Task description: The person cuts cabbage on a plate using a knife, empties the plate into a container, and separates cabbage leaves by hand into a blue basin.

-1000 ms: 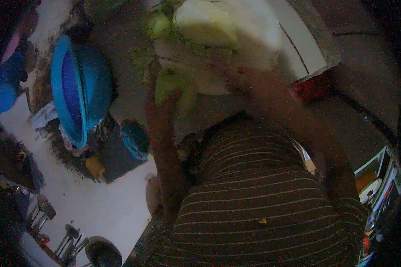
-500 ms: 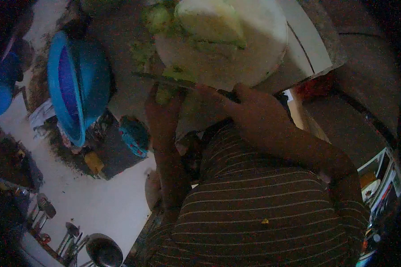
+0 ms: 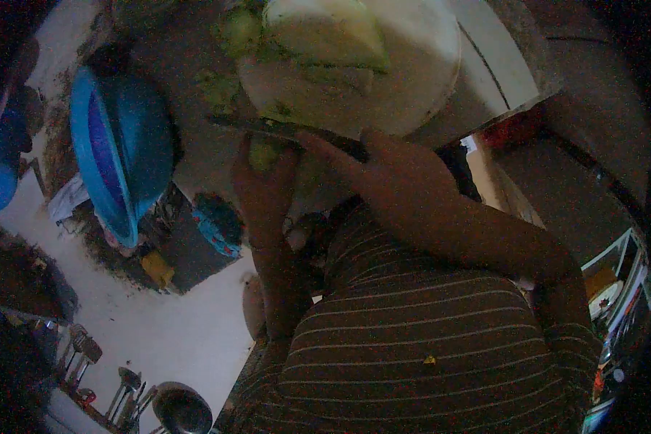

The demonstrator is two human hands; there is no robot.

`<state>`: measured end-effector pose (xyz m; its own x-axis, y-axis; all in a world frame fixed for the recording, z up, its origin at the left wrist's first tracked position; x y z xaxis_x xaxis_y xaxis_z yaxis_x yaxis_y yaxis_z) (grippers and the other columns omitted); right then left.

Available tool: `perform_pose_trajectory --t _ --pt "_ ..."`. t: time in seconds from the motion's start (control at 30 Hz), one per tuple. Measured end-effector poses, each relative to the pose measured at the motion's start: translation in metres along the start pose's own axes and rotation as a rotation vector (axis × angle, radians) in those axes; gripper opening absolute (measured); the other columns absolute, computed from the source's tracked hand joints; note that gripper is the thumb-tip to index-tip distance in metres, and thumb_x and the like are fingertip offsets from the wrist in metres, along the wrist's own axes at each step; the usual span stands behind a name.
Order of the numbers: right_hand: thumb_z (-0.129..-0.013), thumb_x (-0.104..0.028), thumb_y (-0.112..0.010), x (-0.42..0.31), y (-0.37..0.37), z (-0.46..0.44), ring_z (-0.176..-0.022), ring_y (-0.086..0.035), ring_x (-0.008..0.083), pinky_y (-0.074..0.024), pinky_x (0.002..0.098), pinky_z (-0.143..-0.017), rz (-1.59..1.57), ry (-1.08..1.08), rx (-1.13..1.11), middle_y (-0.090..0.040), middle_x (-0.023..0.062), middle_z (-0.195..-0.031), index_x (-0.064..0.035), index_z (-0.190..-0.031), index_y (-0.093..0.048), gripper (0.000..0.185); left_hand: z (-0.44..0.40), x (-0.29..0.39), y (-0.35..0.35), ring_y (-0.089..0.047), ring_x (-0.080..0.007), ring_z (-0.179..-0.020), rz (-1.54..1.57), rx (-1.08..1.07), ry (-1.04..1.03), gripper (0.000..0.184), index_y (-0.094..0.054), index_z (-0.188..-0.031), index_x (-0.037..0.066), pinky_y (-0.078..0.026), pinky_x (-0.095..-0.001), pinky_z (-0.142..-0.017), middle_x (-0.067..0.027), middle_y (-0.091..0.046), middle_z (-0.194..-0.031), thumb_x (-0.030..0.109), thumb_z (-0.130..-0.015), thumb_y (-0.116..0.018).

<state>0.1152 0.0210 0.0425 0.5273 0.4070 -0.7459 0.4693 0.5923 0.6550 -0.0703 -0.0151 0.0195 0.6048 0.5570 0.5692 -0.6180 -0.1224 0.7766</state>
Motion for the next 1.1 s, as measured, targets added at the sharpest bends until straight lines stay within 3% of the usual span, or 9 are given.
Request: perform_pose_trajectory --t 0.13,0.23,0.43,0.63,0.73,0.83,0.93,1.03,1.1 --pt "-0.083 -0.009 -0.046 0.008 -0.004 -0.001 -0.065 -0.058 0.0351 -0.0503 0.0433 -0.058 0.158 -0.067 -0.181 -0.050 0.0193 -0.081 -0.0333 -0.139 -0.027 0.063 0.001 0.010 -0.008 -0.060 -0.0263 -0.089 0.012 0.010 -0.045 0.055 -0.051 -0.113 -0.009 -0.047 -0.0356 -0.078 -0.0192 -0.062 -0.097 0.019 -0.068 -0.069" --pt "-0.083 -0.010 -0.046 0.011 -0.006 -0.009 -0.070 -0.060 0.0365 -0.0517 0.0437 -0.061 0.116 -0.100 -0.149 -0.052 0.0203 -0.086 -0.0329 -0.138 -0.028 0.062 0.000 0.017 -0.010 -0.061 -0.0231 -0.083 0.185 -0.052 0.094 0.047 -0.054 -0.109 -0.006 -0.048 -0.0340 -0.074 -0.0161 -0.063 -0.093 0.017 -0.070 -0.068" --pt "-0.083 -0.012 -0.048 0.012 -0.002 -0.020 -0.080 -0.061 0.0376 -0.0528 0.0439 -0.066 0.146 -0.055 -0.044 -0.054 0.0208 -0.094 -0.0327 -0.137 -0.031 0.060 0.000 0.026 -0.008 -0.061 -0.0199 -0.077 0.174 -0.032 -0.051 0.042 -0.057 -0.106 -0.003 -0.049 -0.0326 -0.070 -0.0121 -0.064 -0.089 0.019 -0.072 -0.069" --pt "-0.083 -0.013 -0.048 0.034 0.003 -0.026 -0.086 -0.061 0.0374 -0.0515 0.0454 -0.071 -0.402 -0.019 -0.063 -0.057 0.0186 -0.104 -0.0286 -0.134 -0.036 0.054 0.001 0.034 -0.006 -0.062 -0.0210 -0.085 0.196 -0.081 0.048 0.044 -0.058 -0.107 -0.003 -0.049 -0.0332 -0.074 -0.0143 -0.064 -0.095 0.021 -0.072 -0.071" --pt "-0.085 -0.016 -0.047 0.036 -0.009 -0.035 -0.089 -0.060 0.0374 -0.0490 0.0461 -0.077 0.221 -0.004 -0.003 -0.060 0.0196 -0.099 -0.0253 -0.133 -0.039 0.049 0.000 0.028 -0.007 -0.063 -0.0219 -0.086 0.133 -0.035 0.003 0.046 -0.057 -0.109 -0.002 -0.049 -0.0339 -0.075 -0.0143 -0.064 -0.095 0.021 -0.071 -0.072" --pt "-0.086 -0.013 -0.045 0.050 -0.008 -0.038 -0.090 -0.059 0.0376 -0.0481 0.0460 -0.078 -0.119 -0.119 -0.177 -0.060 0.0215 -0.097 -0.0237 -0.133 -0.039 0.049 -0.001 0.014 -0.007 -0.062 -0.0228 -0.087 0.138 -0.030 0.047 0.050 -0.056 -0.113 -0.002 -0.049 -0.0340 -0.078 -0.0147 -0.064 -0.097 0.020 -0.071 -0.072" --pt "-0.084 -0.009 -0.046 0.046 0.003 -0.027 -0.089 -0.059 0.0388 -0.0491 0.0460 -0.076 -0.080 0.175 -0.106 -0.057 0.0210 -0.103 -0.0246 -0.134 -0.036 0.054 0.000 0.009 -0.007 -0.062 -0.0237 -0.090 0.112 0.001 -0.002 0.053 -0.054 -0.116 -0.001 -0.049 -0.0340 -0.080 -0.0155 -0.063 -0.101 0.019 -0.071 -0.073" --pt "-0.079 -0.005 -0.050 0.047 0.000 -0.021 -0.086 -0.059 0.0393 -0.0503 0.0461 -0.071 -0.034 -0.015 0.040 -0.056 0.0205 -0.102 -0.0265 -0.138 -0.030 0.065 0.002 0.011 -0.011 -0.061 -0.0239 -0.092 0.246 -0.043 -0.010 0.053 -0.053 -0.118 0.000 -0.049 -0.0340 -0.081 -0.0162 -0.062 -0.104 0.017 -0.071 -0.072" --pt "-0.079 -0.005 -0.050 0.038 0.003 -0.010 -0.083 -0.060 0.0388 -0.0505 0.0460 -0.070 0.175 -0.110 -0.082 -0.056 0.0203 -0.097 -0.0290 -0.139 -0.025 0.070 0.002 0.014 -0.011 -0.061 -0.0234 -0.092 0.217 -0.045 -0.034 0.052 -0.053 -0.118 0.000 -0.049 -0.0338 -0.081 -0.0157 -0.062 -0.104 0.016 -0.072 -0.071"
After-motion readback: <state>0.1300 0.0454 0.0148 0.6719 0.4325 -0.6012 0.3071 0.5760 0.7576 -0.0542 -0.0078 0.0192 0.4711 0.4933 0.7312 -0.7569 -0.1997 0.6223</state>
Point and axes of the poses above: each hand's wrist, its own z-axis away from the middle knuckle, its own y-axis out of the back of the hand, x = y × z, the point moved 5 cm from there along -z, towards the middle knuckle
